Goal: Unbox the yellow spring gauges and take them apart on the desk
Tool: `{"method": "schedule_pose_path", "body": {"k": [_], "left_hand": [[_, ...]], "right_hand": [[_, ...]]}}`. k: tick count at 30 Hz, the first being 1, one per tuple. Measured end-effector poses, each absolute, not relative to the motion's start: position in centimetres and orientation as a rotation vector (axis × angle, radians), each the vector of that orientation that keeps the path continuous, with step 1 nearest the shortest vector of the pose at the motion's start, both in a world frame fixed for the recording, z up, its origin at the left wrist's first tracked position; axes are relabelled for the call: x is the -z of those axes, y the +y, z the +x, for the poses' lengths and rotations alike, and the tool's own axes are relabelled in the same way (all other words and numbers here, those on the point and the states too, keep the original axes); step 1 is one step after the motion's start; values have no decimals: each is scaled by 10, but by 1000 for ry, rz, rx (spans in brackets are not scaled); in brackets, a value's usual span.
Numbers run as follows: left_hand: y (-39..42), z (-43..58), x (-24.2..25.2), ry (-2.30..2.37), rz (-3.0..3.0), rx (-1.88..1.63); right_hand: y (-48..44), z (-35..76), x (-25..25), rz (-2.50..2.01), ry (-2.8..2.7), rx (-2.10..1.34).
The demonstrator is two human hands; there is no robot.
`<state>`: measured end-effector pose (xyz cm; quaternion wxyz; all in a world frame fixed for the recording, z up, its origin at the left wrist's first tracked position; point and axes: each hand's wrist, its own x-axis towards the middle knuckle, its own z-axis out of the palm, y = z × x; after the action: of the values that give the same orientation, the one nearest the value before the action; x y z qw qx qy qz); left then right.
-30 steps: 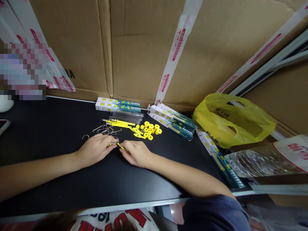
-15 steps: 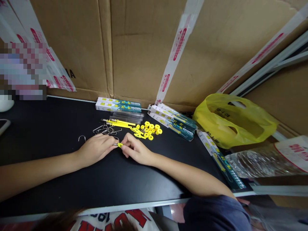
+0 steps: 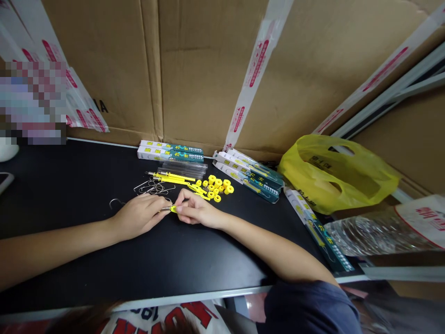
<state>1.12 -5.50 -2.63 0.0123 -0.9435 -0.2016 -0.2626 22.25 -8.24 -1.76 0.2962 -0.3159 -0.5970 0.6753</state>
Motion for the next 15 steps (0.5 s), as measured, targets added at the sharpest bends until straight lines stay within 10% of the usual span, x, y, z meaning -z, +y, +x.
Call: {"method": "schedule_pose_path", "body": {"k": [15], "left_hand": [[-54, 13, 27, -748, -3078, 919]], "right_hand": [[-81, 223, 18, -815, -1461, -1905]]}}
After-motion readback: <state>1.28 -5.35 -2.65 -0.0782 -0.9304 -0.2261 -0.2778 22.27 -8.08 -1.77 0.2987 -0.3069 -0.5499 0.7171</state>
